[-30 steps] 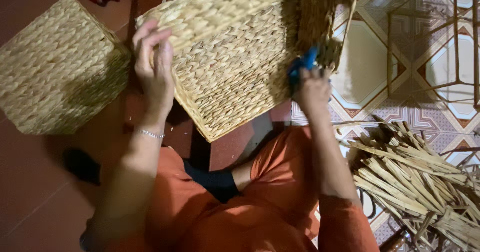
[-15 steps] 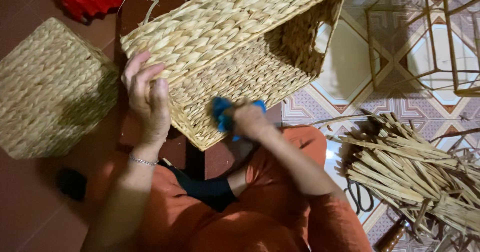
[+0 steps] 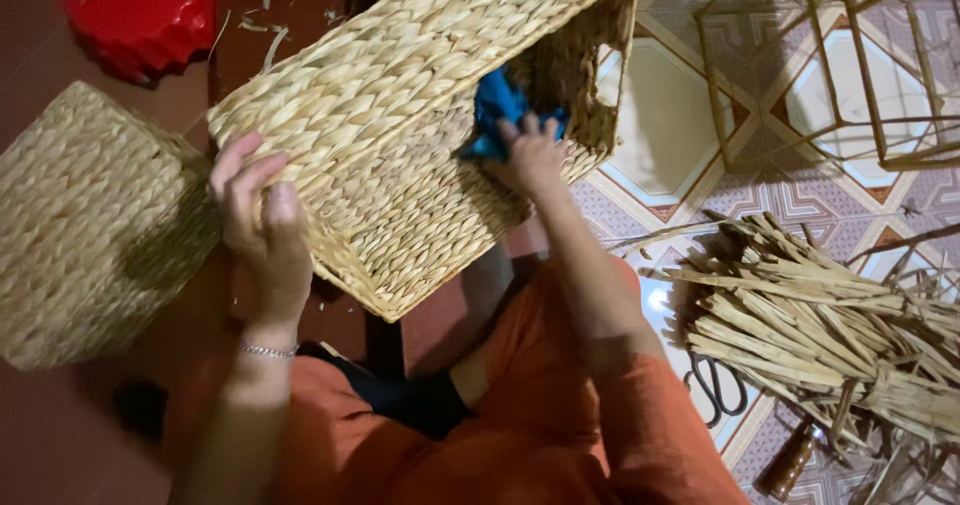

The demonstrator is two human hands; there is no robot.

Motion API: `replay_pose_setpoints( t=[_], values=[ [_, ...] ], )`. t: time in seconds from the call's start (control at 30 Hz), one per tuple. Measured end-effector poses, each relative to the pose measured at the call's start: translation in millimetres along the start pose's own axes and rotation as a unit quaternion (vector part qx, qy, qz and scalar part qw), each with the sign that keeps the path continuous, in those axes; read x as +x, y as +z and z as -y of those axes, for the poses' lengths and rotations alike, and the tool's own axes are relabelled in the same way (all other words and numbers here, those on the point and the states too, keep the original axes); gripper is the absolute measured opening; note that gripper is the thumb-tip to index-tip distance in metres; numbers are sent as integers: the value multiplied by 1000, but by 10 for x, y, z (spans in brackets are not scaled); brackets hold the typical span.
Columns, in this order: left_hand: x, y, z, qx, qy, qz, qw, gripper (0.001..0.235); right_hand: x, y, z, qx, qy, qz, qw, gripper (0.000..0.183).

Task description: The person wipes the exterior and interior surfaces of a woven basket with a blue cloth, then uses scissors to trim protruding fibers along the edges. The basket is rotated to access different sides, and the cloth is used repeatedly to remove debris.

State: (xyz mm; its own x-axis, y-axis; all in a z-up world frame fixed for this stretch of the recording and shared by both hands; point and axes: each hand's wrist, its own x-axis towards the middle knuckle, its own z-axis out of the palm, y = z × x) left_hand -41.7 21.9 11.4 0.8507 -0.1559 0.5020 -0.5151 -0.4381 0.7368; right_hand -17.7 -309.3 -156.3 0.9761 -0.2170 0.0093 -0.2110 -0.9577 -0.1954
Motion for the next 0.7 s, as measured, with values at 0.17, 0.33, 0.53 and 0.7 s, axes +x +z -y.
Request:
replay_pose_setpoints(
  t=[0.17, 0.33, 0.53, 0.7],
  values=[
    [-23, 74, 52, -43, -25, -18, 999, 29, -212, 203, 553, -131, -37, 14, 991, 44],
    [5, 76, 79, -22, -11, -23, 999, 29, -839, 44, 1442, -44, -194, 298, 933, 43],
    [9, 33, 91, -6, 2, -29, 1000, 27, -815, 381, 1343, -11, -303, 163, 939, 50],
    [54, 92, 138, -46, -28, -51, 997, 26, -36, 243, -32, -65, -163, 34, 984, 41]
  ],
)
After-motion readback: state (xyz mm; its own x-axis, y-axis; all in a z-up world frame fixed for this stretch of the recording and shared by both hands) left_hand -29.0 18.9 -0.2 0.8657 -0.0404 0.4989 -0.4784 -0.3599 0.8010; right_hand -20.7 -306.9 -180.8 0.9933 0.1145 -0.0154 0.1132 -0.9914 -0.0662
